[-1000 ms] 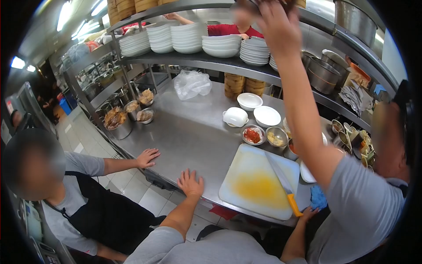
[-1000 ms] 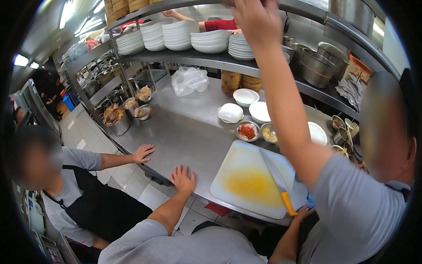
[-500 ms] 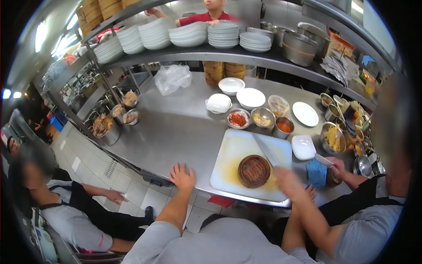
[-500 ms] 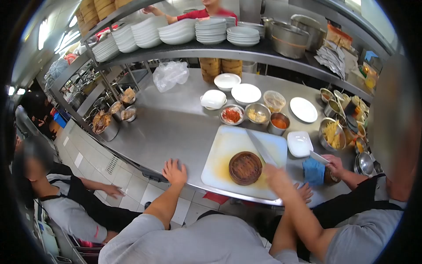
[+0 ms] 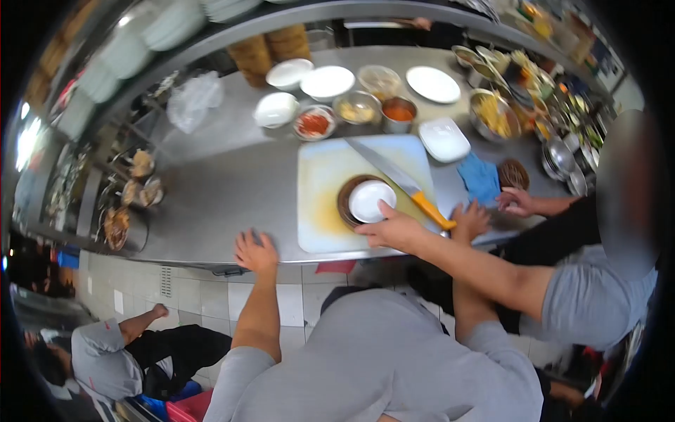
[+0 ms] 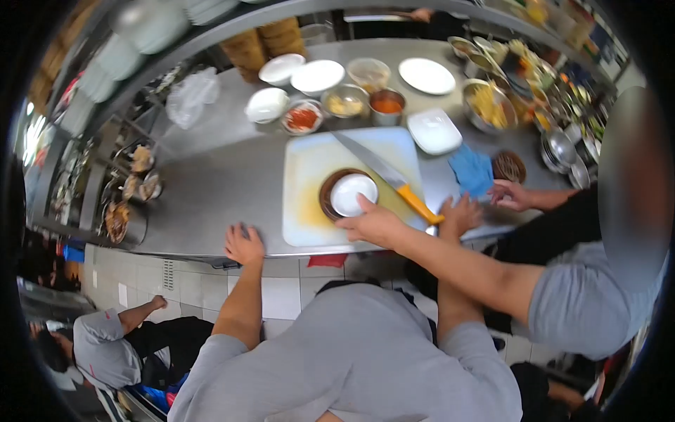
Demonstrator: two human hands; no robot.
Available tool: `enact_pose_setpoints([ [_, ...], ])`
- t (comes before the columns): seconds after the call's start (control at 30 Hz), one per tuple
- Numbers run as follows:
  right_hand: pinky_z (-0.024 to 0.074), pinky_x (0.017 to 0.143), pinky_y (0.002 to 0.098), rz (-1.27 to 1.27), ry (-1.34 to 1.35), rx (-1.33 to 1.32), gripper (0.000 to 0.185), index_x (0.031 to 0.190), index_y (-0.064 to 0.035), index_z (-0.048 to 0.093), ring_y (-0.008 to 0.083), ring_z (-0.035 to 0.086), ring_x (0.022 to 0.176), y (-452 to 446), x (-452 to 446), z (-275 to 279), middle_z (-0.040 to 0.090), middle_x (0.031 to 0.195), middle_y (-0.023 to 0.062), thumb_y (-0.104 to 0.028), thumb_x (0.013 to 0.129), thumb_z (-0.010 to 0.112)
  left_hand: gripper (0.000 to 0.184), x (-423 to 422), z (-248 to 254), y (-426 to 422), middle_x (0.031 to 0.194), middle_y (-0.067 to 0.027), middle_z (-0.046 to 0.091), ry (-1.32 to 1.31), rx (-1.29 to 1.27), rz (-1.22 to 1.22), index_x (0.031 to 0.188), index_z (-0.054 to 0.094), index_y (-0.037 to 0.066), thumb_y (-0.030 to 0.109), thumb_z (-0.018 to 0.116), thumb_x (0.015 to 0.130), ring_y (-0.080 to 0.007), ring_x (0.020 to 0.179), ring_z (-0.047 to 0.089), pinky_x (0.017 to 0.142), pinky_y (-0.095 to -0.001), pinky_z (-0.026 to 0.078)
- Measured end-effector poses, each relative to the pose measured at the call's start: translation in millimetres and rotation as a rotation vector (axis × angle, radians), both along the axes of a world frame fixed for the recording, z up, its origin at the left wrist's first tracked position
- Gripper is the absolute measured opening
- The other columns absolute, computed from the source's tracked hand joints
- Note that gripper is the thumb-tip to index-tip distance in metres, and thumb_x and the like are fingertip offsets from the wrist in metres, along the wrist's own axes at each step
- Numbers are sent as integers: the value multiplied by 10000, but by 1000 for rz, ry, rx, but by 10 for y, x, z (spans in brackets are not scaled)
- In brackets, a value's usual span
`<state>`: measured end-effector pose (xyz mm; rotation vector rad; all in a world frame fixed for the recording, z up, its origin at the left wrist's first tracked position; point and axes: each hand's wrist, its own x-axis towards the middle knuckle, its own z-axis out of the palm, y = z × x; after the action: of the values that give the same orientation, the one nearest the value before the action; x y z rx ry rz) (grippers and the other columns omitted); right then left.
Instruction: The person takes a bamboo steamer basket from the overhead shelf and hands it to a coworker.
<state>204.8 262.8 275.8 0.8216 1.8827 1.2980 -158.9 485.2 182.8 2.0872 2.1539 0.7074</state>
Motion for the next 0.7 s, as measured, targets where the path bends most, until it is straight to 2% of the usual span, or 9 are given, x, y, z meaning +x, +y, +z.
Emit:
enact_pose_setpoints([
  [0.03,476,1078,327,180,-444,195,794,1684,-43,392,339,512,1229,-32,15,54,519,1288,218,-497,1093,666,546,24,11,0,1684,-115,518,19,2,1,1473,700,172,473,612,1026,-345,1611,377,1307,-642,173],
  [0.13,456,1153,340,-3,181,-37,647,1599,-66,484,342,500,1291,-167,75,25,510,1325,163,-382,1080,705,555,-5,-92,40,1692,-106,513,35,15,0,1480,694,177,484,609,1026,-342,1618,366,1309,-640,168],
  [0.3,425,1246,386,1,737,-313,401,1411,-115,588,315,503,1339,-89,173,164,513,1345,99,-192,1046,732,547,14,-77,44,1709,-78,503,55,29,26,1470,696,192,508,609,1032,-312,1623,360,1318,-597,153],
  [0.33,425,1271,409,14,596,-287,320,1325,-163,619,307,494,1413,-54,163,164,528,1365,28,-188,1031,742,549,23,-64,38,1708,-80,504,58,21,27,1476,692,194,506,609,1032,-314,1624,359,1318,-598,151],
  [0.4,425,1295,433,22,461,-262,246,1238,-210,649,298,485,1487,-42,138,128,542,1385,-42,-183,1016,752,551,22,-61,27,1706,-82,505,67,10,24,1482,688,197,504,608,1031,-316,1624,358,1319,-598,149],
  [0.5,433,1276,428,108,100,109,292,1270,-187,650,298,506,1425,-34,102,123,541,1394,-3,-191,1005,773,552,21,-86,29,1708,-78,505,67,7,25,1490,681,200,500,608,1032,-316,1624,360,1319,-598,147],
  [0.6,467,1198,436,12,217,-183,357,1341,-150,638,279,507,1374,44,20,178,535,1376,59,-292,1034,752,548,-6,-133,66,1695,-88,511,40,23,9,1473,692,194,483,615,1013,-332,1621,360,1312,-632,155],
  [0.63,475,1150,455,-106,475,-415,367,1359,-170,635,277,495,1387,82,2,201,538,1407,59,-363,1056,712,547,-21,-145,69,1695,-85,511,49,31,17,1472,693,196,477,621,1008,-330,1615,368,1311,-631,158],
  [0.7,483,1102,473,-256,736,-632,387,1376,-190,631,275,482,1399,112,-14,208,541,1438,60,-434,1079,673,538,11,-118,39,1689,-78,520,67,32,27,1466,694,198,457,634,998,-326,1599,390,1307,-625,173],
])
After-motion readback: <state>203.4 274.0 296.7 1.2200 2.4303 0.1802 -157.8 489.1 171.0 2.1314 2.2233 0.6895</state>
